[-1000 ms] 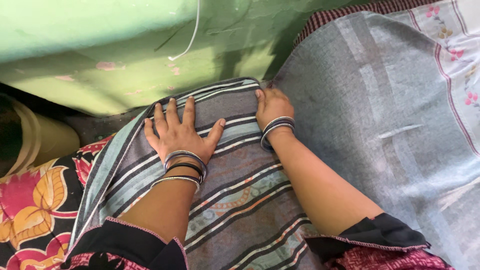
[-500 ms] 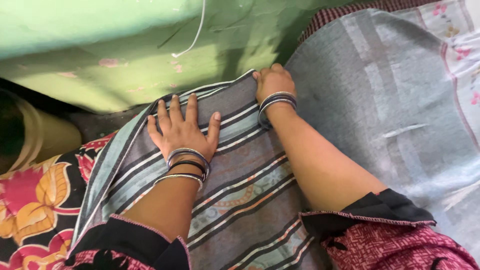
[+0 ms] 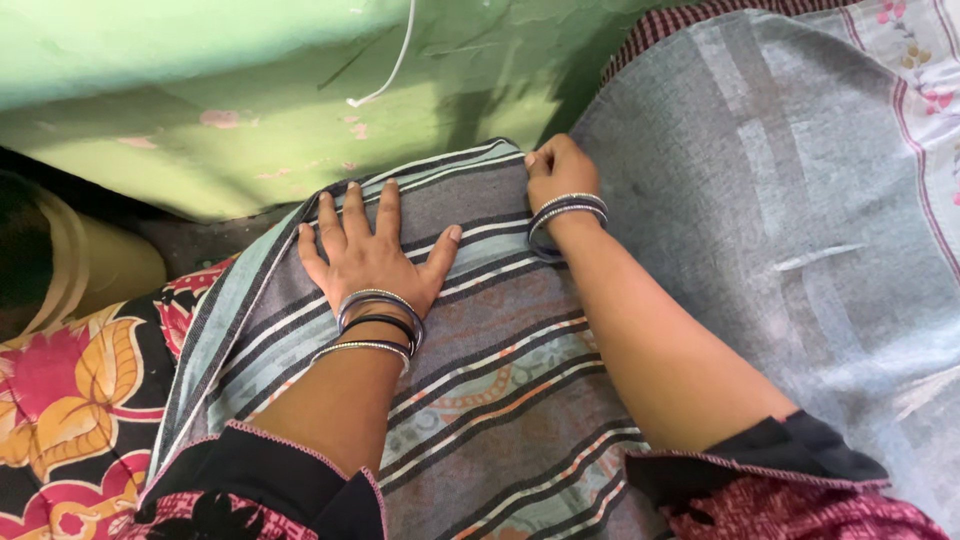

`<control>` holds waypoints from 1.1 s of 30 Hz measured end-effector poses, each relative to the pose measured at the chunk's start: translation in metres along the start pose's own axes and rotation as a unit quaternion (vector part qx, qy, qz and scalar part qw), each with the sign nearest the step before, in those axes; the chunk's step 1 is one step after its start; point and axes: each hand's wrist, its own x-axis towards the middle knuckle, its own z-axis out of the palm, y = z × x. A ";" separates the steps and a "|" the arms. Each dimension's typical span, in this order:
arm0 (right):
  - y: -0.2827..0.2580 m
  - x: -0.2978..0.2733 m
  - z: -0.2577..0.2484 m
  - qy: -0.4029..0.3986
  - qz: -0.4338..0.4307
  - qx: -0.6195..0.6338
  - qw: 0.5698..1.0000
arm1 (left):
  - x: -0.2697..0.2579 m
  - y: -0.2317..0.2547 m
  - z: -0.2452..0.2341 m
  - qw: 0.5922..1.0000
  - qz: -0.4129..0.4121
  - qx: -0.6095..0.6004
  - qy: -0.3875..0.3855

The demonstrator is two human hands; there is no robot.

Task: The person folds a large striped cloth on a bed. They smooth the fabric, fold it in half lengthwise, then fold it again to create a compact rectangular bundle.

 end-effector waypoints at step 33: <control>-0.024 -0.046 -0.019 -0.046 -0.220 -0.155 0.962 | -0.005 -0.003 0.006 0.999 0.007 -0.027 0.030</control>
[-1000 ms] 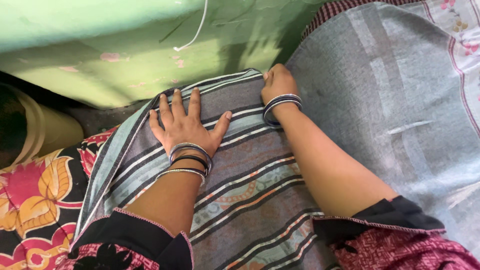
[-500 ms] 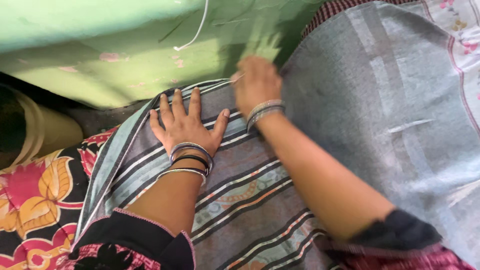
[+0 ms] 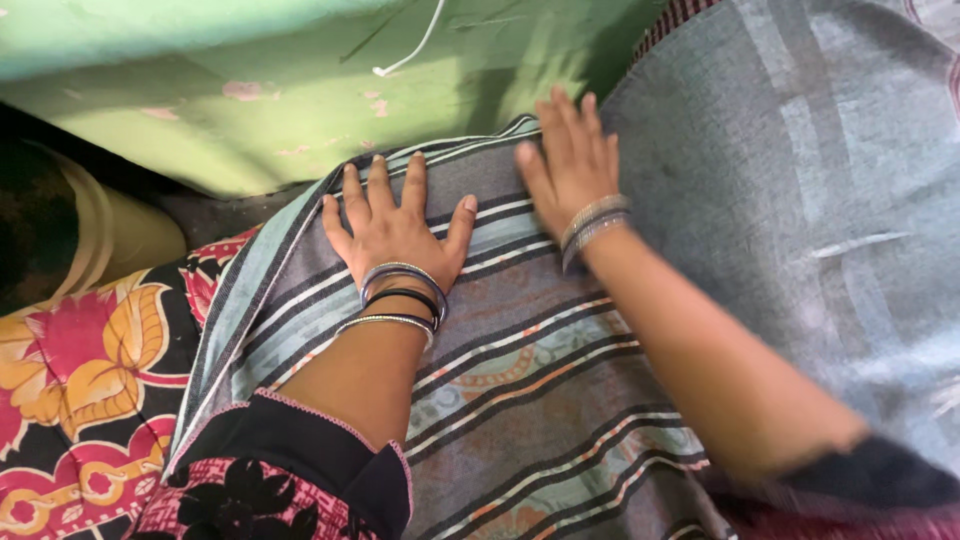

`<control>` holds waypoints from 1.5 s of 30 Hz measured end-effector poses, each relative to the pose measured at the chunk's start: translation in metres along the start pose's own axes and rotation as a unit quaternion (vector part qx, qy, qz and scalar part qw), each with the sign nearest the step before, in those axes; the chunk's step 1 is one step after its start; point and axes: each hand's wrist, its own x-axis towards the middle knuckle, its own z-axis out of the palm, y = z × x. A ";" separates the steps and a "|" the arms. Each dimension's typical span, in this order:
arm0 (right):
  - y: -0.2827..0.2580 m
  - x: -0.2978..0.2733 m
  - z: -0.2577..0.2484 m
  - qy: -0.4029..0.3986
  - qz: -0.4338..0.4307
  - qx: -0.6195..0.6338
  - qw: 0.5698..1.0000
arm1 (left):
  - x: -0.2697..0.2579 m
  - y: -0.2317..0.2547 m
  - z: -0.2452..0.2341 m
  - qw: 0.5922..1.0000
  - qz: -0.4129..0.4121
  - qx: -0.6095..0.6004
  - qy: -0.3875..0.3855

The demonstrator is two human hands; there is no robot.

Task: The person folds a large striped cloth on a bed. They smooth the fabric, fold it in half lengthwise, then fold it again to create a compact rectangular bundle.

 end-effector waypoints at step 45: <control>-0.132 -0.029 0.023 0.056 -0.091 0.380 0.919 | 0.007 -0.018 0.054 0.989 -0.006 -0.079 0.121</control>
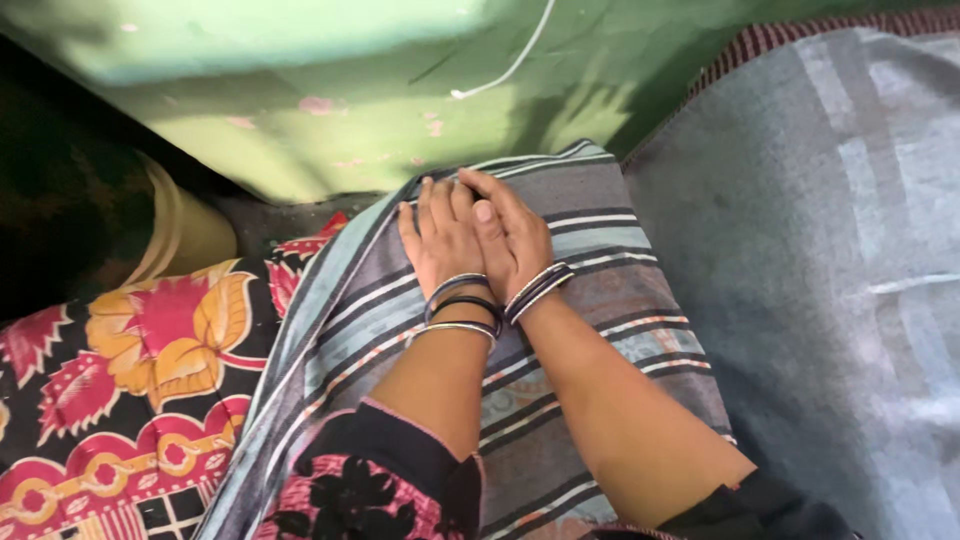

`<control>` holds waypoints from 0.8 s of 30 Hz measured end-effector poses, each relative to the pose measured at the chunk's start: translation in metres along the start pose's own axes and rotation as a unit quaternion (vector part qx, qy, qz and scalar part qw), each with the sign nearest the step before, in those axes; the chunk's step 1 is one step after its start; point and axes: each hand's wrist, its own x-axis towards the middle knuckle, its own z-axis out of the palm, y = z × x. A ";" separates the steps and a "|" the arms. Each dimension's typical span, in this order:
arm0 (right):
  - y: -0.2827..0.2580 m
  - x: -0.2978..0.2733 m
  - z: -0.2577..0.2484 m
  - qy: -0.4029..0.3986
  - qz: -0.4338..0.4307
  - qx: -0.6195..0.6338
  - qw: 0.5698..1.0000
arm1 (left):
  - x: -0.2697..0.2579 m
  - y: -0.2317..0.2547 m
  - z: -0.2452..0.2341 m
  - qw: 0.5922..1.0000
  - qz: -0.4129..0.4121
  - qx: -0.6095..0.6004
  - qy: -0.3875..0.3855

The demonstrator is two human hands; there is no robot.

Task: The person folds a large striped cloth on a bed. They smooth the fabric, fold it in half lengthwise, then fold it again to create a compact rectangular bundle.

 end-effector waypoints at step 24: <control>0.007 0.007 0.021 -0.066 -0.115 -0.303 0.944 | -0.058 -0.143 -0.148 0.986 0.054 0.052 -0.146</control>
